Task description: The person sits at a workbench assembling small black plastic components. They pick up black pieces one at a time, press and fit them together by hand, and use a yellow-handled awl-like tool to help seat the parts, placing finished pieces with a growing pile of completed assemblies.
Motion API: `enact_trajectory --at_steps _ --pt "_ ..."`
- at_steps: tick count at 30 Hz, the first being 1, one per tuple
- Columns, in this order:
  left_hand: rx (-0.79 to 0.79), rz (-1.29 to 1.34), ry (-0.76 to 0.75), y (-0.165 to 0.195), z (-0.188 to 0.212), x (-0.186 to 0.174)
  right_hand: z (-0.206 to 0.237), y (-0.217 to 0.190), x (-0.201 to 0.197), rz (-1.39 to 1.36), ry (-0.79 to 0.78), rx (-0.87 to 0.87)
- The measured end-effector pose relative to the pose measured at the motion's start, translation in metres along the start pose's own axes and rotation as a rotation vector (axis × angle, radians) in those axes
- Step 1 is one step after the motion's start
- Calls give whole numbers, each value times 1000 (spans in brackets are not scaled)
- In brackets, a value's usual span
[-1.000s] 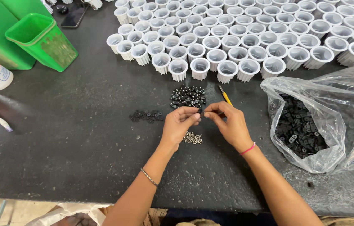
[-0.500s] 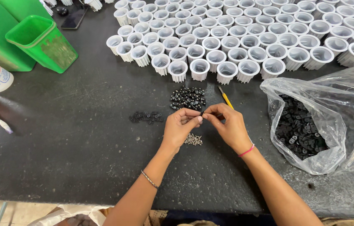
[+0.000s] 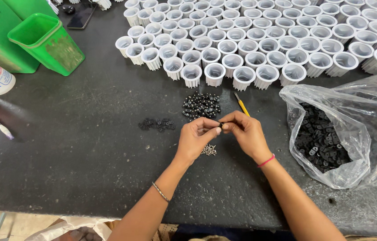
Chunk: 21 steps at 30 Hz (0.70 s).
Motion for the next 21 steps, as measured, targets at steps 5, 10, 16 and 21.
enact_trajectory --at_steps 5,10,16,21 --pt "-4 -80 27 -5 0 1 1 8 2 102 30 -5" --pt "18 -70 30 -10 1 1 0 8 4 138 32 -59" --pt "9 -107 46 -11 0 -1 -1 8 6 102 5 11" --pt "-26 -42 86 -10 -2 -2 -3 8 -1 -124 -81 22"
Point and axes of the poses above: each hand's wrist, its own z-axis away from the middle knuckle, its own x-axis out of the palm, y = z × x, the point moved 5 cm from there along -z, towards the middle knuckle, and after that the axes turned 14 degrees about -y, right-handed, at the moved point
